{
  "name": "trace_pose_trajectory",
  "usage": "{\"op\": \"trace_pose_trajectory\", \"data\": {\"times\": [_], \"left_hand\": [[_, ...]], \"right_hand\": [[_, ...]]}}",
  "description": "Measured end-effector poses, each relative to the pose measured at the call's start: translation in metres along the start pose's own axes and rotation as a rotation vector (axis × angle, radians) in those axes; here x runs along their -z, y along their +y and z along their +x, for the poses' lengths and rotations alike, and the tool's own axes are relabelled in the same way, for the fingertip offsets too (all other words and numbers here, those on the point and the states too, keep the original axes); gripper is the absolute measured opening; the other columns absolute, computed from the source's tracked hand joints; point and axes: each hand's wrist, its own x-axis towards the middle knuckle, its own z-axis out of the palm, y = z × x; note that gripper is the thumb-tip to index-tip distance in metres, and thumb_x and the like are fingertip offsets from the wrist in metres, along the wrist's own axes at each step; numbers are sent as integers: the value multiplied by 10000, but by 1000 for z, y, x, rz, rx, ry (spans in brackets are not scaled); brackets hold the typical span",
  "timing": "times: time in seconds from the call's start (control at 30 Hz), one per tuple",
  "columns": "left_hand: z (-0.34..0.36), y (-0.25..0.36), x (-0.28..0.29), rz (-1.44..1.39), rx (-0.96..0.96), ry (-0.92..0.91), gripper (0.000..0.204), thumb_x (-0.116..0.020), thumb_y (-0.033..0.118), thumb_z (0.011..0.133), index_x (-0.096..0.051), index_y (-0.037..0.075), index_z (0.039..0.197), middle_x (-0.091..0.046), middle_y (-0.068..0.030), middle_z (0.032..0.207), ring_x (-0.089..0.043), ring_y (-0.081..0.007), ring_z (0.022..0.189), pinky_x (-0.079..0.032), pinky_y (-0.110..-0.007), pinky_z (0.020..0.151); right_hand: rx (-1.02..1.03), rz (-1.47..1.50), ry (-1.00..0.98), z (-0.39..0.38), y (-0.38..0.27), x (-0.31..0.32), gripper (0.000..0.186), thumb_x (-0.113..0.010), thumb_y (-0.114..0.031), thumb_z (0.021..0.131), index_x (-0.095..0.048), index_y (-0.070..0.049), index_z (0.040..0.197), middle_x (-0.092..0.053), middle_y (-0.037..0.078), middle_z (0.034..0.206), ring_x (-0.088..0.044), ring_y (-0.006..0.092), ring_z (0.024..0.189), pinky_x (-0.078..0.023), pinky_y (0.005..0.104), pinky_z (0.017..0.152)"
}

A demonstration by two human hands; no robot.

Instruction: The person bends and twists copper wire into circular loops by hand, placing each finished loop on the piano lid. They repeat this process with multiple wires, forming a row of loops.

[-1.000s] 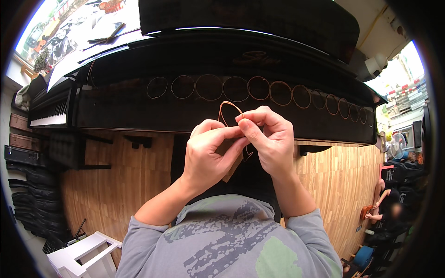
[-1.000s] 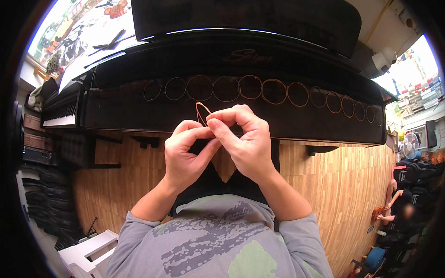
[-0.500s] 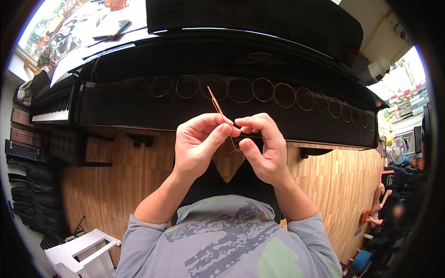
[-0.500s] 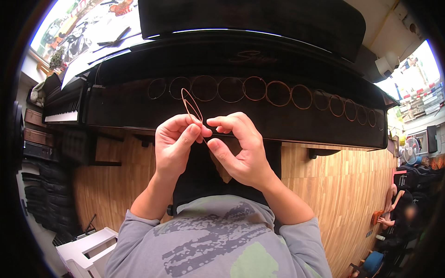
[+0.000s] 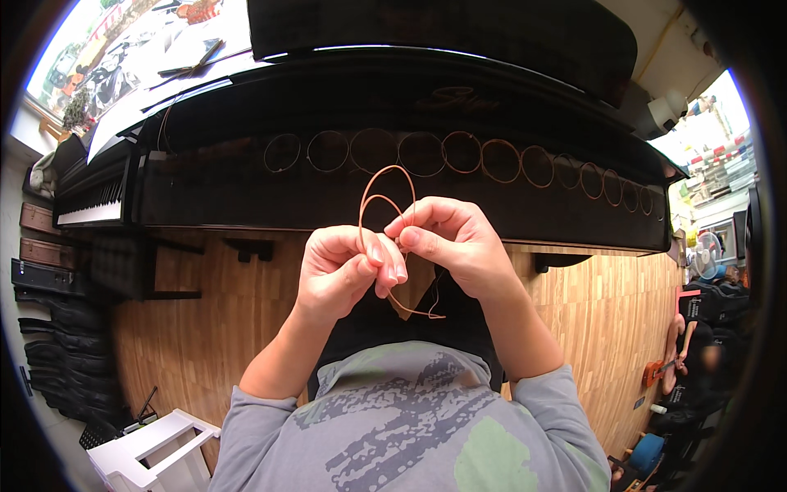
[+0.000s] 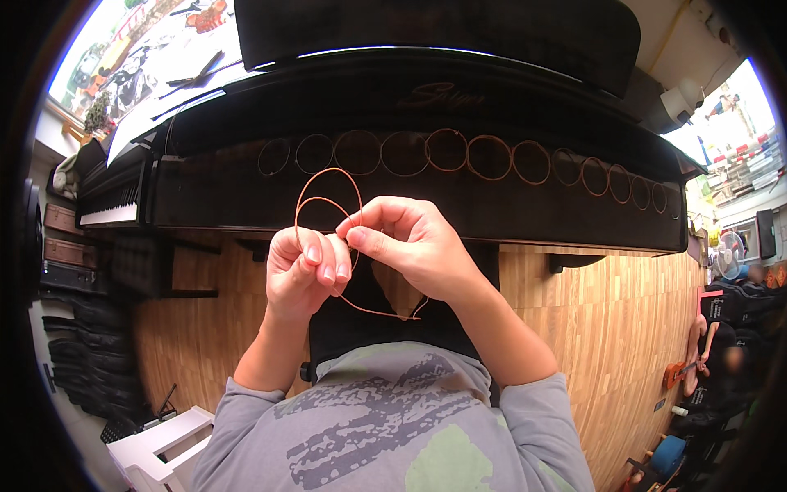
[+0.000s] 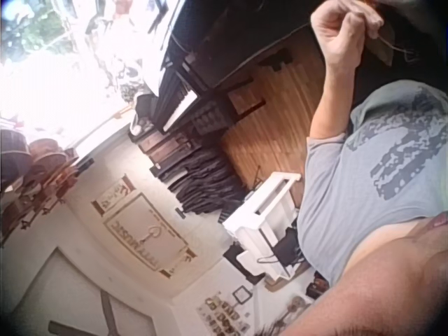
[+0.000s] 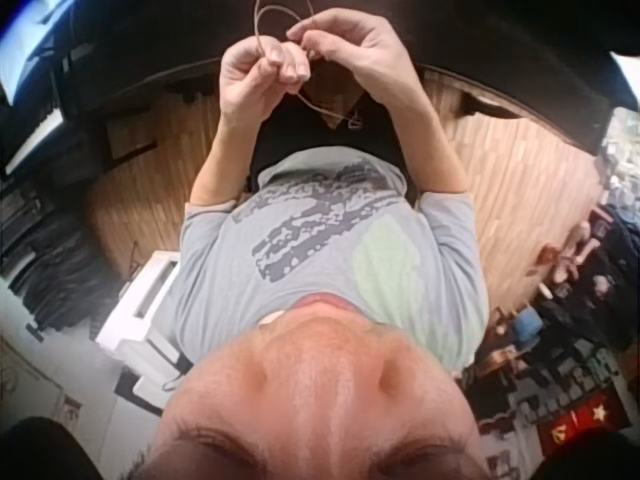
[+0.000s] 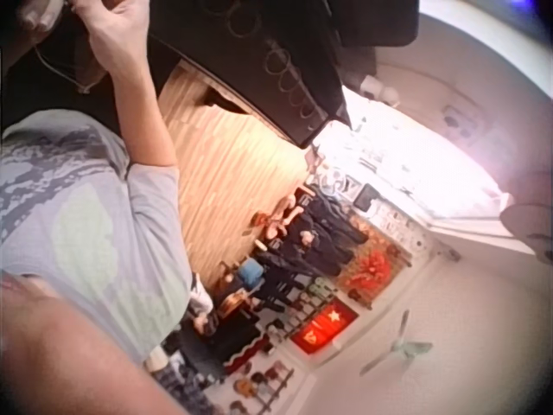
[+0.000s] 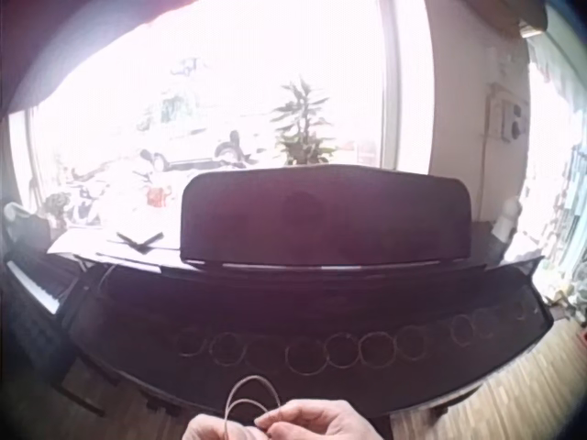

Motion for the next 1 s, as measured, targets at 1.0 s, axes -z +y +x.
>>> {"op": "trace_pose_trajectory", "data": {"times": [1.0], "left_hand": [[1,17,5,-392,135,20,141,-408,185,1004,-507,85,990,-566,45,690,-609,-87,583,-445,-356,921]], "right_hand": [[388,-567,322,-3,19,55,80,-654,-82,883,-595,-59,834,-511,-34,766,-413,61,672,-346,200,621]]}}
